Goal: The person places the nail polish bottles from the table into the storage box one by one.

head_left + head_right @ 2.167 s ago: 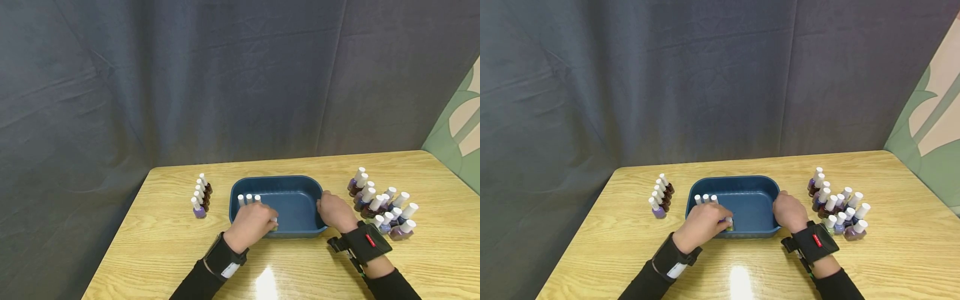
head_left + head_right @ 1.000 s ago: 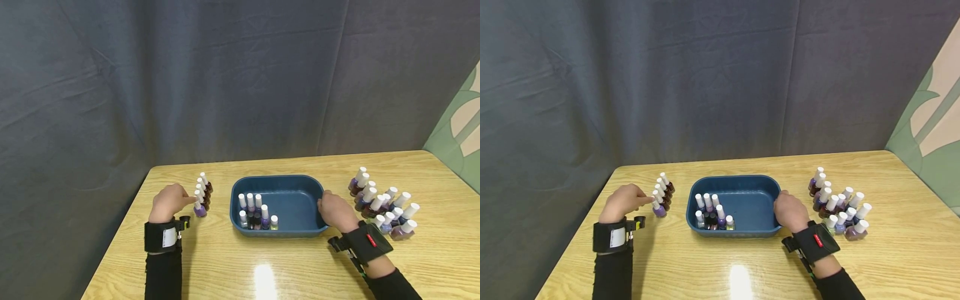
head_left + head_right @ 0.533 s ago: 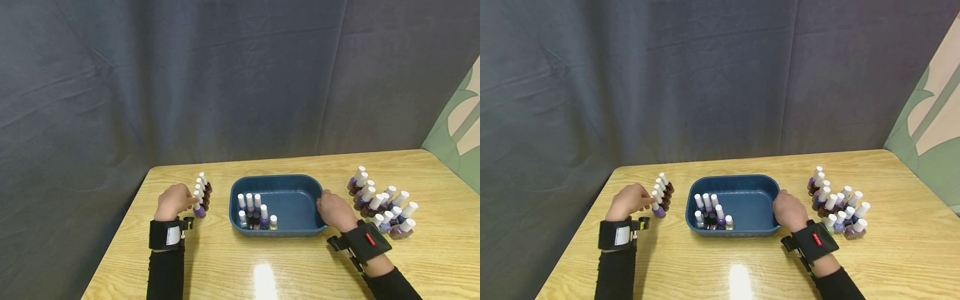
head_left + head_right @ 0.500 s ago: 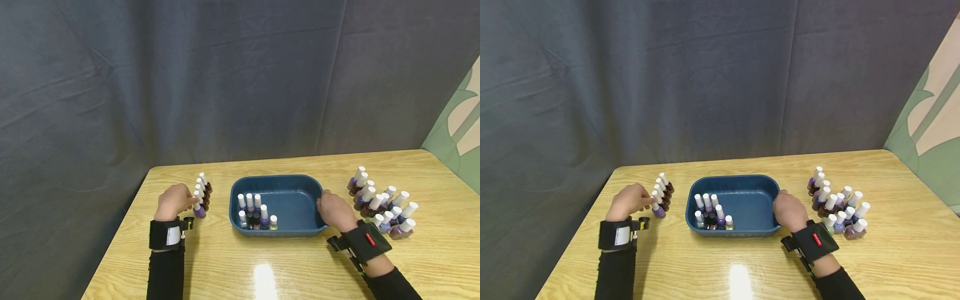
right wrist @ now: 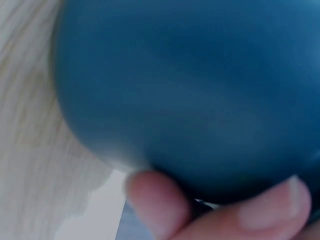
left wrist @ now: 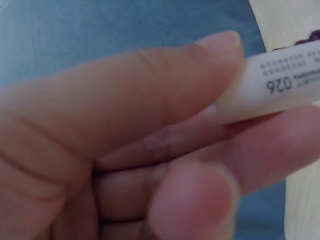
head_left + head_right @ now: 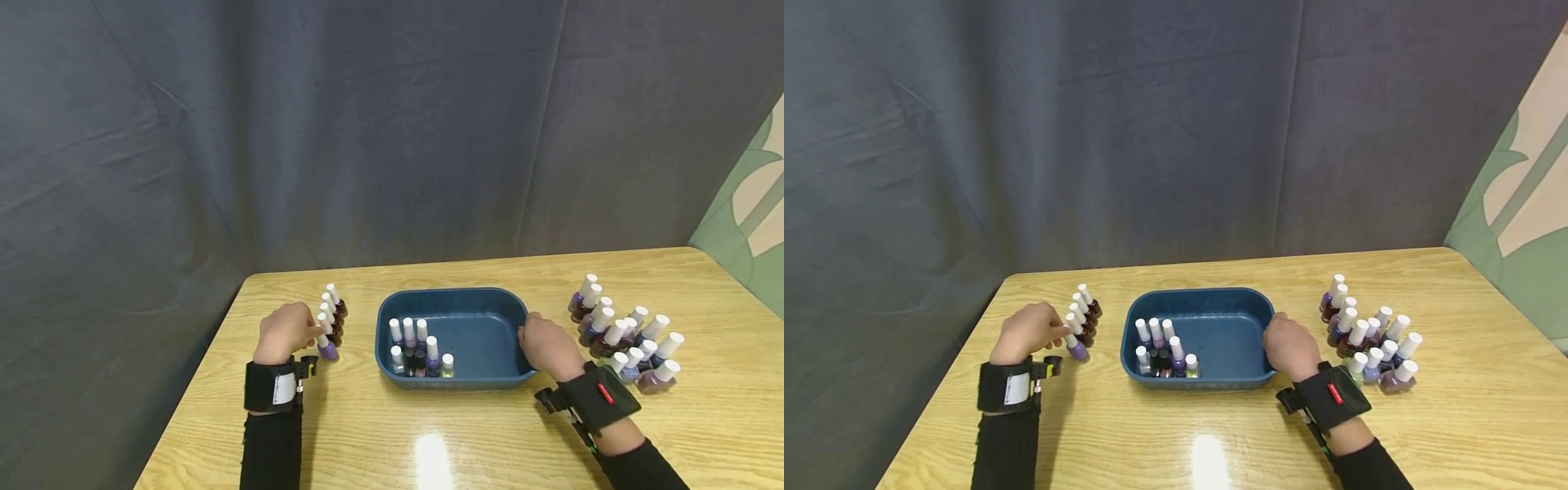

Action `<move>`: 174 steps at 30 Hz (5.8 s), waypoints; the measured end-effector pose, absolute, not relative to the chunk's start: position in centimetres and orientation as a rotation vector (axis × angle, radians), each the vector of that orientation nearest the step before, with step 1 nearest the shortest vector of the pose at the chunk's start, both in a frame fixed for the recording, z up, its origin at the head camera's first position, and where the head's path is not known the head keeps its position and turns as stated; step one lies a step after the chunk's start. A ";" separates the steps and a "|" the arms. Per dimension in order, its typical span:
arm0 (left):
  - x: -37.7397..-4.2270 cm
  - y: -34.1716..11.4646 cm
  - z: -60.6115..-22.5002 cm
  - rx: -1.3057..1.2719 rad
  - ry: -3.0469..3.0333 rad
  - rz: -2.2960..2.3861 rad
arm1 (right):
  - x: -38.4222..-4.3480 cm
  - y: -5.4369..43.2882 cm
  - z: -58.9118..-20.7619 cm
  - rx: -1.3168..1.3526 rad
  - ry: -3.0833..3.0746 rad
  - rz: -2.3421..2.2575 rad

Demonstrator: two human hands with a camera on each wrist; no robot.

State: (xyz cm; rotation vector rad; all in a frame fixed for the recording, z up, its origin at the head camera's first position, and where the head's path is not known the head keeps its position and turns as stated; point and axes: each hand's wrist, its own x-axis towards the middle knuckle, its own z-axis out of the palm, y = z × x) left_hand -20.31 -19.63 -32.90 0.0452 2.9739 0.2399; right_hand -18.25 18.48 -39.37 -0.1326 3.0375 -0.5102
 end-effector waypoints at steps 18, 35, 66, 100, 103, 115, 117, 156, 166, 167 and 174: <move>-16.7 -16.2 -29.9 0.142 3.388 0.547 | -17.9 18.6 -40.1 -0.195 3.091 -0.527; -21.4 -12.2 -34.1 0.893 3.412 0.774 | -18.1 18.8 -40.9 -0.280 3.158 -0.559; -22.4 -11.8 -36.9 0.851 3.269 0.378 | -18.3 18.9 -40.9 -0.259 3.105 -0.584; -22.2 -19.6 -34.1 0.015 3.092 0.457 | -18.5 19.5 -40.2 -0.253 3.123 -0.565; -22.2 -19.4 -34.3 0.004 3.058 0.456 | -18.6 19.4 -40.3 -0.241 3.101 -0.567; -22.2 -19.1 -34.1 -0.002 3.084 0.337 | -18.5 19.0 -40.3 -0.235 3.064 -0.555; -22.3 -19.0 -34.1 0.000 3.088 0.330 | -18.5 19.0 -40.2 -0.229 3.057 -0.556; -21.4 -12.0 -33.5 0.965 3.525 0.869 | -18.3 19.0 -40.6 -0.259 3.104 -0.559; -22.9 -10.8 -35.6 1.023 3.326 0.810 | -18.3 18.9 -40.9 -0.325 3.166 -0.577; -23.0 -10.8 -35.7 1.021 3.313 0.789 | -18.3 18.9 -40.8 -0.324 3.167 -0.574; -23.1 -10.9 -36.0 1.003 3.234 0.674 | -18.4 18.9 -40.7 -0.289 3.134 -0.578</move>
